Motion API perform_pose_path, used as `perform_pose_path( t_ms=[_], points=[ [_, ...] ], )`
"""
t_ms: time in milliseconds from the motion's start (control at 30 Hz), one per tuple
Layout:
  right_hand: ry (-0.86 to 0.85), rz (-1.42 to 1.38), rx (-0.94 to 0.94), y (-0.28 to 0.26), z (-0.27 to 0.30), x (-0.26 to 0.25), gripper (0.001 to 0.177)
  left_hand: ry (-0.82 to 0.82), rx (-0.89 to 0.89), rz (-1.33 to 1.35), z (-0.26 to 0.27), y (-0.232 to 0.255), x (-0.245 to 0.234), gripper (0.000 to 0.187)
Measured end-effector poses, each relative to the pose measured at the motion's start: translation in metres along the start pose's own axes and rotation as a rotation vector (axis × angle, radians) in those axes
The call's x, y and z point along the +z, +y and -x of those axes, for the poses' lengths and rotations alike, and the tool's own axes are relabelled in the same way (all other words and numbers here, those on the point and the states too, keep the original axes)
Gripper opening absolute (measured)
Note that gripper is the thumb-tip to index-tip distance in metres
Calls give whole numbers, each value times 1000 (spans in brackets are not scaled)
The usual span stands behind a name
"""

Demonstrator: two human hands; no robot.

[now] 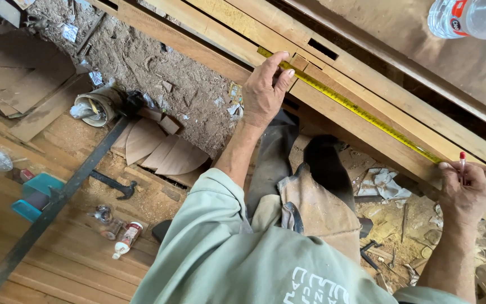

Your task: Measuring and marking multiple wooden slats using a tape measure, pencil, and a square in a workshop.

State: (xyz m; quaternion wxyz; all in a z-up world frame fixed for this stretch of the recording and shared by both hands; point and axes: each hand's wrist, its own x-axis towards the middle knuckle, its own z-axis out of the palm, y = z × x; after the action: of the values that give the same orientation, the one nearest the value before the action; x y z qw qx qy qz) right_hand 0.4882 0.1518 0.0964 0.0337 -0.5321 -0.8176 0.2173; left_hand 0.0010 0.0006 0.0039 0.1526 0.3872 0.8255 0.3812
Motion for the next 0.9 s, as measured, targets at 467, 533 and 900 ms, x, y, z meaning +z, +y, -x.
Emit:
perform_pose_path(
  t_ms=[467,533,900],
  points=[
    [-17,8,-4,0,0,0,15,29,-2,-20,5,-6,8,34],
    [-15,-4,-22,4,1,1,16,23,-5,-19,5,-4,6,36],
    [18,42,-51,14,3,5,16,22,0,8,5,-5,6,32]
  ],
)
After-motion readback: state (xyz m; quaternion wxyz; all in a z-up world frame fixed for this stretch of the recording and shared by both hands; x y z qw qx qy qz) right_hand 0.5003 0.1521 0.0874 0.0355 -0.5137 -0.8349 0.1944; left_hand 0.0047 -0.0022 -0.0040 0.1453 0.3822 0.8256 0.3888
